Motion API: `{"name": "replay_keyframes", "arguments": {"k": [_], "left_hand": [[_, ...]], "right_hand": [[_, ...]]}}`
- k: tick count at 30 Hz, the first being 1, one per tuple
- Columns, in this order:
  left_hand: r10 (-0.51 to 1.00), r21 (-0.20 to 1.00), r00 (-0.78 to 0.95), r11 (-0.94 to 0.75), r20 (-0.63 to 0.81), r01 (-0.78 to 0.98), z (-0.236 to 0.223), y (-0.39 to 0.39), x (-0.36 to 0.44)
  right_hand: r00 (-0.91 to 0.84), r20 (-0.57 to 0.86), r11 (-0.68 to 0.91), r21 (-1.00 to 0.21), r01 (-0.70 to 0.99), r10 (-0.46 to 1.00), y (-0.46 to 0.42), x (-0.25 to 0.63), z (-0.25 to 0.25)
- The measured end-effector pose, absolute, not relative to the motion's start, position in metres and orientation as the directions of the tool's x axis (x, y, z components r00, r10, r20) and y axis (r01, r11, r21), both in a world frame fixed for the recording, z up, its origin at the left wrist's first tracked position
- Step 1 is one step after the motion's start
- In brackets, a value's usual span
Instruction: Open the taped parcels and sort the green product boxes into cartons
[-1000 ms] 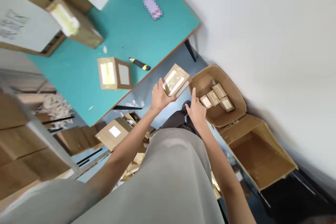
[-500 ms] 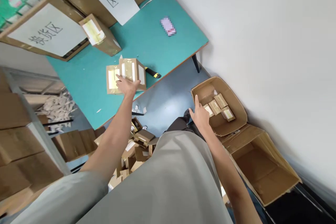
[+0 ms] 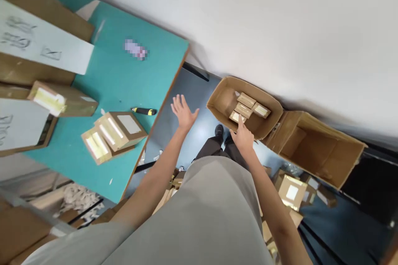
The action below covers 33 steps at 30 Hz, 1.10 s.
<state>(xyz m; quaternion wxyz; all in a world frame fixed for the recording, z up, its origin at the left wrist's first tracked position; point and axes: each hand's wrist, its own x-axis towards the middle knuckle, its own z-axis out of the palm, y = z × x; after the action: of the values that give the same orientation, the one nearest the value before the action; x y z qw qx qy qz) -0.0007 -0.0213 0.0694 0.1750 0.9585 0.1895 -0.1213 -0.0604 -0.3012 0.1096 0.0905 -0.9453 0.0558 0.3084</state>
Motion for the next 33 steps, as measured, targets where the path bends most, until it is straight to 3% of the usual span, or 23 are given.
{"name": "replay_keyframes", "arguments": {"k": [5,11,18,27,33], "left_hand": [[-0.107,0.401,0.921,-0.914,-0.376,0.057,0.039,-0.156,0.027],[-0.37,0.518,0.848,-0.844,-0.378,-0.137,-0.01,-0.251,0.036],[-0.47,0.549,0.787,-0.81,-0.401,-0.205,-0.114,-0.29,0.027],[-0.45,0.557,0.766,-0.817,-0.46,-0.146,-0.294,-0.304,-0.011],[-0.553,0.637,0.709,-0.747,-0.437,-0.191,-0.404,-0.323,-0.019]], "right_hand": [[0.748,-0.627,-0.931,-0.096,-0.353,-0.219,-0.36,-0.051,0.087],[0.673,-0.643,-0.861,-0.041,-0.507,-0.366,-0.429,-0.035,0.025],[0.598,-0.708,-0.848,0.002,-0.53,-0.375,-0.483,0.001,-0.097],[0.637,-0.7,-0.914,0.053,-0.403,-0.322,-0.545,0.06,-0.343],[0.673,-0.69,-0.957,0.107,-0.27,-0.267,-0.581,0.102,-0.49]]}}
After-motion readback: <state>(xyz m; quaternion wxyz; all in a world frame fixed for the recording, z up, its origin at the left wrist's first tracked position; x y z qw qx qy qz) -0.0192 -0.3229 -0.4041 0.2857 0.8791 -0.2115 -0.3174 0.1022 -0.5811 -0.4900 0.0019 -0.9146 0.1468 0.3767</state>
